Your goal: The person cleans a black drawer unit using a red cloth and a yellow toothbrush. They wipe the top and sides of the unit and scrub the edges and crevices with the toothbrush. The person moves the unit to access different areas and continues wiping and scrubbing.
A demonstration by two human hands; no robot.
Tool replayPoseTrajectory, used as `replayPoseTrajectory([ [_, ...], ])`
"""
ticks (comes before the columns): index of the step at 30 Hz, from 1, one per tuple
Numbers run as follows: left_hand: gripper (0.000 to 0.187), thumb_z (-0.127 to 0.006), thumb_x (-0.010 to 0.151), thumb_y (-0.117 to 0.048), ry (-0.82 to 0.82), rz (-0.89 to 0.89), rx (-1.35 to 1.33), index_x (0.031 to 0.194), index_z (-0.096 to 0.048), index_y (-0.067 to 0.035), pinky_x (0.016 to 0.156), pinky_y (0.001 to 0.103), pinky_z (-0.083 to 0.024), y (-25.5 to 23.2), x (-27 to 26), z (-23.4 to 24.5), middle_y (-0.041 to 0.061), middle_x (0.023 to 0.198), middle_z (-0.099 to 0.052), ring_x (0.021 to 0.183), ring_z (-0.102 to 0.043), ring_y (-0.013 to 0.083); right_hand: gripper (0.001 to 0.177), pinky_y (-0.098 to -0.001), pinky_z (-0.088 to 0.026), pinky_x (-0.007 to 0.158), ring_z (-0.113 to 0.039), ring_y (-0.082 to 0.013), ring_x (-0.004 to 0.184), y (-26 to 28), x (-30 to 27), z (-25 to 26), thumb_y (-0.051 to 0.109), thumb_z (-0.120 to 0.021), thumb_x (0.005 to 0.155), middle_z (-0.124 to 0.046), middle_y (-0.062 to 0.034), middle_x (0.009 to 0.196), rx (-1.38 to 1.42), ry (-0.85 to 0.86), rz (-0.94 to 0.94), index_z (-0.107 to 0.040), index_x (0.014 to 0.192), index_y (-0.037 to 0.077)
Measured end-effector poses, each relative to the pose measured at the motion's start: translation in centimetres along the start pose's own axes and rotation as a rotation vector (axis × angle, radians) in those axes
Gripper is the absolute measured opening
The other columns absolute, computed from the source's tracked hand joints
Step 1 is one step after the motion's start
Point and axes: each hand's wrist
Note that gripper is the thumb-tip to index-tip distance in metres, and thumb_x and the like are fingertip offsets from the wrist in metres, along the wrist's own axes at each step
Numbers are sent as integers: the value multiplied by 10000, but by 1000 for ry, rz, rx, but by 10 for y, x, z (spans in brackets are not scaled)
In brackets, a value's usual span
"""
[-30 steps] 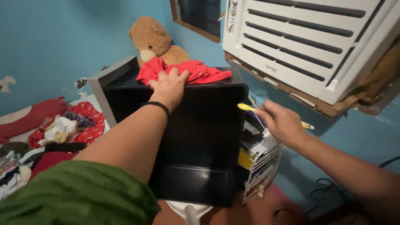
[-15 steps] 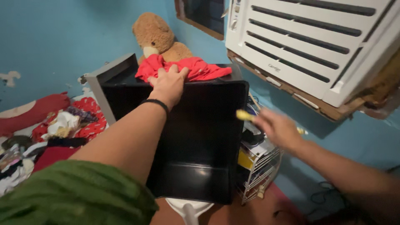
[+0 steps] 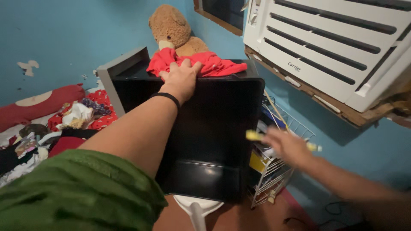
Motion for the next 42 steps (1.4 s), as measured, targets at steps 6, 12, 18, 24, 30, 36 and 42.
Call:
replayPoseTrajectory([
  [6,405,-569,970,-134,-33,18,19,1341,-513,-288,919,817,-369,2,-2,-7,69,1373,-509,1261,-488,435,225,-378,-528,541,-625,-202,612,3,8,6,410,-552,1003,-673,-61,759,-14,-118,4,-640,996,203],
  [12,471,-560,962,-119,-19,23,12,1384,-490,-315,901,815,-371,-1,0,-6,84,1364,-498,1246,-481,448,247,-420,-493,606,-643,-259,656,5,34,39,380,-612,989,-668,-89,775,45,-289,157,-655,1025,140],
  [18,575,-654,872,-161,16,33,66,1405,-482,-293,942,771,-395,-5,-29,17,70,1394,-491,1282,-482,416,244,-444,-509,699,-667,-306,789,26,0,7,344,-582,977,-677,-128,817,294,-259,162,-638,959,107],
  [24,913,-619,793,-734,238,107,-137,1520,-376,-237,1099,730,-259,-10,-47,51,126,1578,-322,1442,-306,434,272,-501,-476,769,-637,-427,933,74,97,98,270,-533,1044,-658,-245,981,241,-654,269,-503,1109,8],
  [30,925,-273,957,-790,113,58,-1015,1477,-469,-50,1216,540,-231,27,-36,53,207,1557,-401,1481,-314,379,298,-447,-551,797,-704,-322,895,221,138,123,128,-515,922,-721,-198,979,75,-87,272,-675,1156,37],
  [36,390,-388,993,-293,-217,516,-1641,1202,-552,-8,819,608,-556,56,-32,27,264,1140,-670,1023,-690,445,356,-365,-585,764,-717,-239,879,301,145,69,145,-531,901,-749,-194,1042,550,400,233,-717,1169,2],
  [42,320,-530,951,-258,-420,256,-911,1161,-565,-18,853,543,-526,83,-30,25,275,1047,-696,1008,-663,463,588,-451,-526,878,-697,-387,1082,312,145,52,489,-447,1029,-752,-190,1207,259,224,128,-754,1170,7],
])
Point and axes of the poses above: each hand's wrist, its own x-axis towards the middle knuckle, its own z-axis out of the back of the hand, y = z × x
